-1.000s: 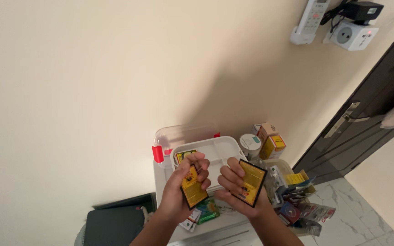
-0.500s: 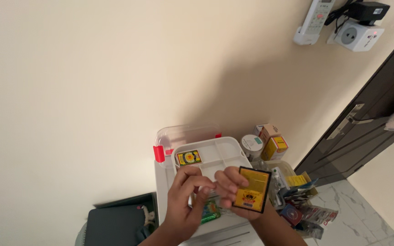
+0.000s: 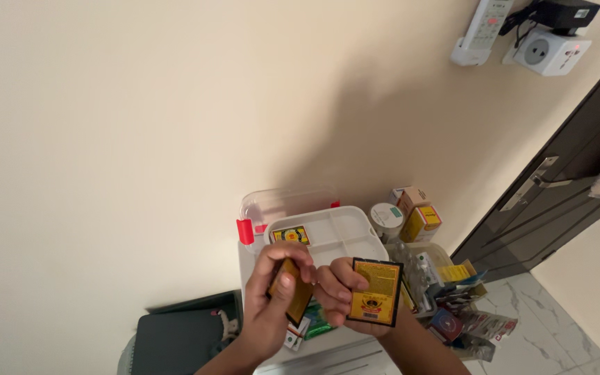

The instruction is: The person organizes various medication packets, a bottle, and small boxes into a white first-aid container with compartments by hand.

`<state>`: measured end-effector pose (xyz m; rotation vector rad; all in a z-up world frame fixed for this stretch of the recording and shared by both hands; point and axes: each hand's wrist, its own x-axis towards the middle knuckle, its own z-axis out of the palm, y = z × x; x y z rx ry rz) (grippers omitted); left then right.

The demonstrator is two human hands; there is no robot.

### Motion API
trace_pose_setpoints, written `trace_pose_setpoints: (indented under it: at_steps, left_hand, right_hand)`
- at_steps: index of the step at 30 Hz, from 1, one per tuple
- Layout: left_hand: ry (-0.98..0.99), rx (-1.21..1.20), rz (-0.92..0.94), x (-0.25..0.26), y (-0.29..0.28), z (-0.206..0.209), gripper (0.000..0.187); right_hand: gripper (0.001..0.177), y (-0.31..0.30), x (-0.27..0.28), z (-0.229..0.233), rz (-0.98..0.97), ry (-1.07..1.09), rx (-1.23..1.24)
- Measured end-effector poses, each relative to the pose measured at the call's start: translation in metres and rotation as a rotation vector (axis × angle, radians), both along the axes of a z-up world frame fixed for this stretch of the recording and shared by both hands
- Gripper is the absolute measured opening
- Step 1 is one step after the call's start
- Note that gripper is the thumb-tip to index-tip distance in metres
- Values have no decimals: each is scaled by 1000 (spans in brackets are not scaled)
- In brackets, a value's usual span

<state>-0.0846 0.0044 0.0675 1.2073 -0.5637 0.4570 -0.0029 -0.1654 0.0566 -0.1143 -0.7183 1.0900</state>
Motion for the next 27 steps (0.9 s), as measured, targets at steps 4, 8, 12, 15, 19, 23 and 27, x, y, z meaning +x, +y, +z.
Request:
trace_pose_setpoints:
  at_steps: [4,8,12,15,19,23,27]
  left_hand:
    - [-17,-72,-25,8,2,-2,43]
    - [-16,-100,-52,10,2,-4,44]
    - [-27,-113,-53,10,3,-5,45]
    - [-29,-138,-65,11,3,-6,46]
    - [-23,-182,-82,13,3,-8,46]
    - [-59,-190,-88,15,2,-10,47]
    - [-72,-239,-106,14,2,-11,47]
  right_hand:
    - [26,-2,0,4,-19,11,-31]
    - [26,-2,2,2,7,7,-14]
    - [25,-3,2,0,4,-23,-16]
    - [25,-3,2,-1,-10,-21,-4]
    - [25,-3,1,0,-19,-24,-14]
    - [26,-3,1,1,-16,-30,-23]
    - [27,-3,-1,0,-21,-18,-23]
